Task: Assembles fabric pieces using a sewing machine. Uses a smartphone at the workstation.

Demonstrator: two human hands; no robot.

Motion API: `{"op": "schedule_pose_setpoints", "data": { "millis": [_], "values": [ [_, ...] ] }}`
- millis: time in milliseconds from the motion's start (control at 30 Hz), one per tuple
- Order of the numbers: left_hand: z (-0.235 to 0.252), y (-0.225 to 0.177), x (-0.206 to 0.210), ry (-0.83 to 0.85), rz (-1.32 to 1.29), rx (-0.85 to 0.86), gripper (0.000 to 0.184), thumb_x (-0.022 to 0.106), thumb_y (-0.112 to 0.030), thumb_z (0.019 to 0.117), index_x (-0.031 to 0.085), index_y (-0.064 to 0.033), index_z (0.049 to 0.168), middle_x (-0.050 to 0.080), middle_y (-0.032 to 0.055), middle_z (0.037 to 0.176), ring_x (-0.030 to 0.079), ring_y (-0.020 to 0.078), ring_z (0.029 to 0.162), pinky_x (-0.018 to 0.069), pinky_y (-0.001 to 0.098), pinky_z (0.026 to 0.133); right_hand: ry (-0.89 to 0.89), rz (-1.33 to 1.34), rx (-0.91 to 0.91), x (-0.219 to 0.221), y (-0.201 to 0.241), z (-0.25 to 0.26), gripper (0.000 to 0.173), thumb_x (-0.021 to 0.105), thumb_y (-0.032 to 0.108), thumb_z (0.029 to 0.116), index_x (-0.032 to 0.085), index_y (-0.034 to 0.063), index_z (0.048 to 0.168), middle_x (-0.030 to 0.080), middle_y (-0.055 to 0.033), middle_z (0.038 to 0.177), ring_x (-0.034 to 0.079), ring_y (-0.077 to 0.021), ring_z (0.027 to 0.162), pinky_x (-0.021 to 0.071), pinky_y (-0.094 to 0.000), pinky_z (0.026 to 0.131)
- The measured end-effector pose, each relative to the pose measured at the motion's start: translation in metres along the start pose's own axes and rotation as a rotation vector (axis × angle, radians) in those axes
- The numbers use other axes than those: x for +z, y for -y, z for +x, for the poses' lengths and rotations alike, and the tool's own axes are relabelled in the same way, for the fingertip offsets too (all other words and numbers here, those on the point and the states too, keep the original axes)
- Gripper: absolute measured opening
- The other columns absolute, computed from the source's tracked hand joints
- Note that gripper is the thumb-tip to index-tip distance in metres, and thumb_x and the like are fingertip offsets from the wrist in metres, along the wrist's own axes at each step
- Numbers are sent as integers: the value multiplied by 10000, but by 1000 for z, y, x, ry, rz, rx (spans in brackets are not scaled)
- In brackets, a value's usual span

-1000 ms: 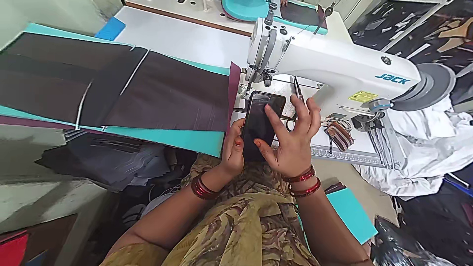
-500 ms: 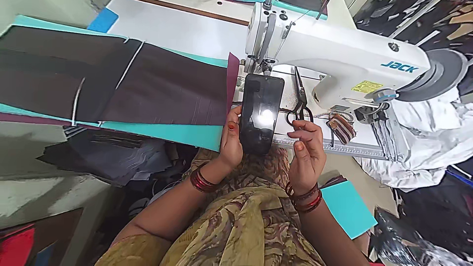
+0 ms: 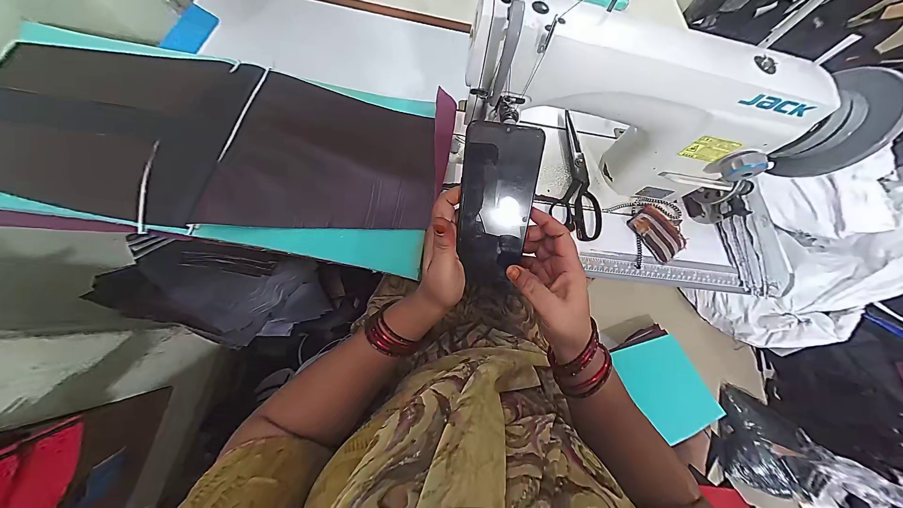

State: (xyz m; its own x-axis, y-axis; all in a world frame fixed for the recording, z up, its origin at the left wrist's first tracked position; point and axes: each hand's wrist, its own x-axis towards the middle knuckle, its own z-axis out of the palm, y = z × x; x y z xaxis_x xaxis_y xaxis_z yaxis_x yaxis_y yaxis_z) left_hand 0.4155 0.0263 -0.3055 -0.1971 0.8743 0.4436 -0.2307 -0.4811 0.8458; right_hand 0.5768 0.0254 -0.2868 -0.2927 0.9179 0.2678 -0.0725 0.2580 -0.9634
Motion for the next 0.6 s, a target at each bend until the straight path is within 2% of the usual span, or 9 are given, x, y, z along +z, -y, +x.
{"op": "schedule_pose_setpoints", "data": {
  "millis": [200, 433, 500, 600],
  "values": [
    [2, -5, 2, -6, -7, 5, 803, 253, -721, 997, 379, -57, 1430, 594, -30, 1321, 581, 55, 1238, 494, 302, 1061, 40, -68, 1, 5, 3, -1, 817, 693, 34, 793, 350, 9, 1534, 605, -70, 1237, 655, -107, 1107, 602, -272, 900],
    [4, -7, 2, -14, 15, 22, 828, 249, -715, 1003, 360, -16, 1434, 574, -4, 1346, 569, 59, 1252, 489, 306, 1068, -9, -242, -56, 15, 0, -1, 912, 755, 69, 774, 303, -28, 1559, 614, -119, 1223, 650, -99, 1093, 577, -241, 904],
    [3, -7, 2, -9, 14, 27, 831, 252, -711, 1005, 357, -11, 1440, 575, 2, 1350, 569, 65, 1257, 486, 309, 1075, -26, -224, -61, 16, -1, -1, 865, 739, 56, 790, 323, -25, 1544, 630, -94, 1167, 664, -85, 1033, 585, -234, 869],
    [3, -5, 1, 3, 11, 31, 818, 241, -710, 1007, 372, -23, 1431, 585, 1, 1335, 575, 69, 1249, 491, 309, 1068, -32, -135, -60, 15, -1, -1, 627, 629, 50, 916, 374, -15, 1485, 651, -55, 1093, 680, -74, 940, 595, -238, 807]
  ]
}}
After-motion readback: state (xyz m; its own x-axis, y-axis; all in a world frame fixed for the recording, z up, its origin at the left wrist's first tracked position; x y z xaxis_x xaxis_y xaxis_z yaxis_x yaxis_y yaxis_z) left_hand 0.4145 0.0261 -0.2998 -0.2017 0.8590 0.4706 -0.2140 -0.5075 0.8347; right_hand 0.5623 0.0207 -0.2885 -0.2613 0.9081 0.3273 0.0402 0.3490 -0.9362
